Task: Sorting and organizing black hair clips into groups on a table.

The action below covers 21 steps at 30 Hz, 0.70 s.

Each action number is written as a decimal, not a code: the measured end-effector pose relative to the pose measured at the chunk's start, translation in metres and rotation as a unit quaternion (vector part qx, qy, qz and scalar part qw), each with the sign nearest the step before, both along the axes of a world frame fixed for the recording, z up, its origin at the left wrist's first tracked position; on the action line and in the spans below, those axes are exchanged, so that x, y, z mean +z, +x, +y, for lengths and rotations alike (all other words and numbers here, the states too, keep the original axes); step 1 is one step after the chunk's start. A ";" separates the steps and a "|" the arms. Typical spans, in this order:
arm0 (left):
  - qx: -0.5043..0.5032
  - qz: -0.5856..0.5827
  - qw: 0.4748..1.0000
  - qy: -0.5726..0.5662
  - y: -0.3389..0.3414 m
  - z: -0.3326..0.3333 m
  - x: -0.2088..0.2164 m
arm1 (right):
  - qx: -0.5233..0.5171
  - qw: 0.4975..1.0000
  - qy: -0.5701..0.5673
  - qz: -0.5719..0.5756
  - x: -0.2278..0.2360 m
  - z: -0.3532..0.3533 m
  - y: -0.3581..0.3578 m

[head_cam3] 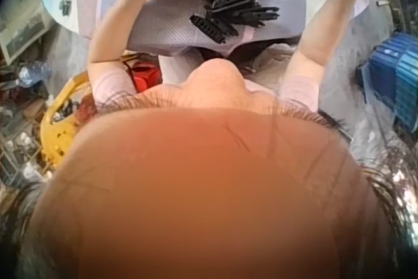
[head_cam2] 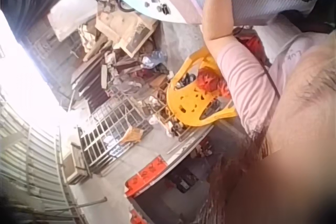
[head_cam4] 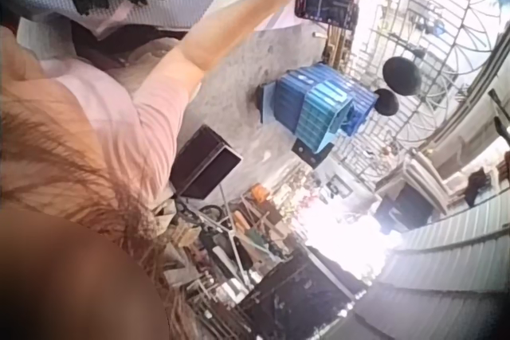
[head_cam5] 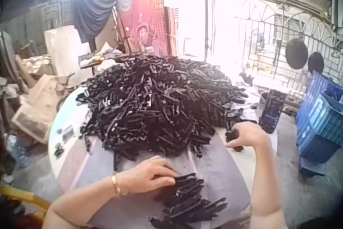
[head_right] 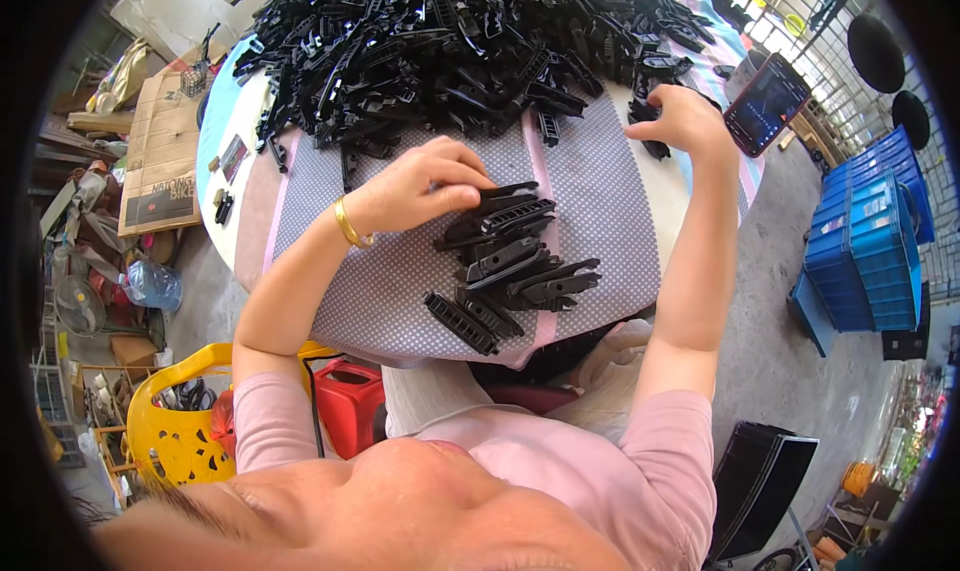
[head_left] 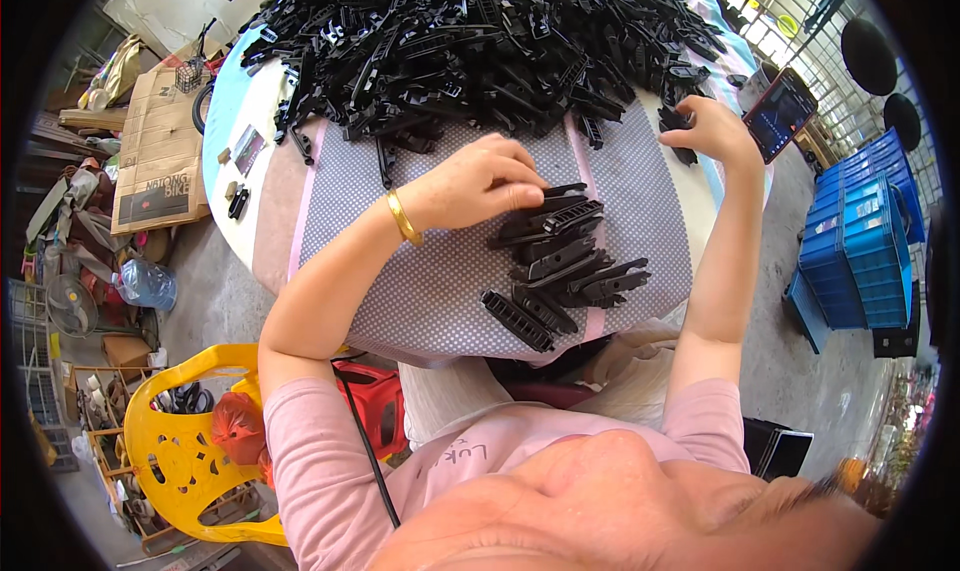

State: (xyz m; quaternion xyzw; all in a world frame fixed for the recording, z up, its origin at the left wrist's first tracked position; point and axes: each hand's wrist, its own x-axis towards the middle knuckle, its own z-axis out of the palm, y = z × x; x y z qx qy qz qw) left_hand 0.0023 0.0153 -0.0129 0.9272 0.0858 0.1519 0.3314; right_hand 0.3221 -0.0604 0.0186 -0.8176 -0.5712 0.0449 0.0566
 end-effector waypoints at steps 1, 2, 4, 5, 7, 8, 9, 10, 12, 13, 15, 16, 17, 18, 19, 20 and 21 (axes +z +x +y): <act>0.047 -0.046 0.997 0.048 -0.002 0.001 -0.001 | 0.028 0.999 -0.015 0.017 -0.008 0.006 0.003; 0.088 -0.094 0.987 0.092 0.000 0.004 -0.005 | 0.029 0.999 -0.021 0.004 -0.006 0.008 -0.011; 0.134 -0.121 0.966 0.187 0.004 0.011 -0.007 | 0.050 0.999 -0.015 0.009 -0.006 0.016 -0.033; 0.171 -0.102 0.944 0.263 0.007 0.014 -0.008 | 0.060 0.997 -0.009 0.048 -0.006 0.017 -0.043; 0.194 -0.080 0.912 0.352 0.011 0.020 -0.013 | 0.081 0.995 0.028 0.054 -0.010 0.023 -0.056; 0.193 -0.081 0.913 0.351 0.014 0.020 -0.013 | 0.099 0.991 0.064 0.059 -0.014 0.024 -0.059; 0.195 -0.065 0.914 0.349 0.016 0.019 -0.013 | 0.107 0.988 0.088 0.065 -0.019 0.026 -0.059; 0.198 -0.049 0.916 0.346 0.017 0.018 -0.013 | 0.106 0.988 0.088 0.065 -0.022 0.026 -0.059; 0.191 -0.050 0.908 0.370 0.019 0.016 -0.014 | 0.111 0.982 0.123 0.092 -0.026 0.027 -0.059; 0.185 -0.052 0.899 0.393 0.019 0.015 -0.015 | 0.112 0.982 0.124 0.092 -0.029 0.028 -0.057; 0.184 -0.089 0.902 0.380 0.021 0.012 -0.013 | 0.115 0.982 0.115 0.099 -0.032 0.032 -0.052; 0.181 -0.126 0.904 0.366 0.021 0.011 -0.013 | 0.115 0.982 0.116 0.099 -0.032 0.033 -0.050; 0.181 -0.128 0.903 0.367 0.021 0.011 -0.011 | 0.091 0.982 0.124 0.109 -0.031 0.034 -0.049; 0.204 -0.187 0.914 0.298 0.020 0.011 -0.010 | 0.067 0.982 0.132 0.119 -0.030 0.035 -0.047; 0.224 -0.245 0.916 0.226 0.020 0.011 -0.007 | 0.074 0.973 0.172 0.134 -0.035 0.038 -0.039; 0.225 -0.245 0.915 0.227 0.019 0.008 -0.004 | 0.075 0.973 0.172 0.134 -0.032 0.038 -0.041; 0.289 -0.236 0.926 0.048 0.018 0.004 0.002 | 0.073 0.953 0.242 0.166 -0.028 0.035 -0.043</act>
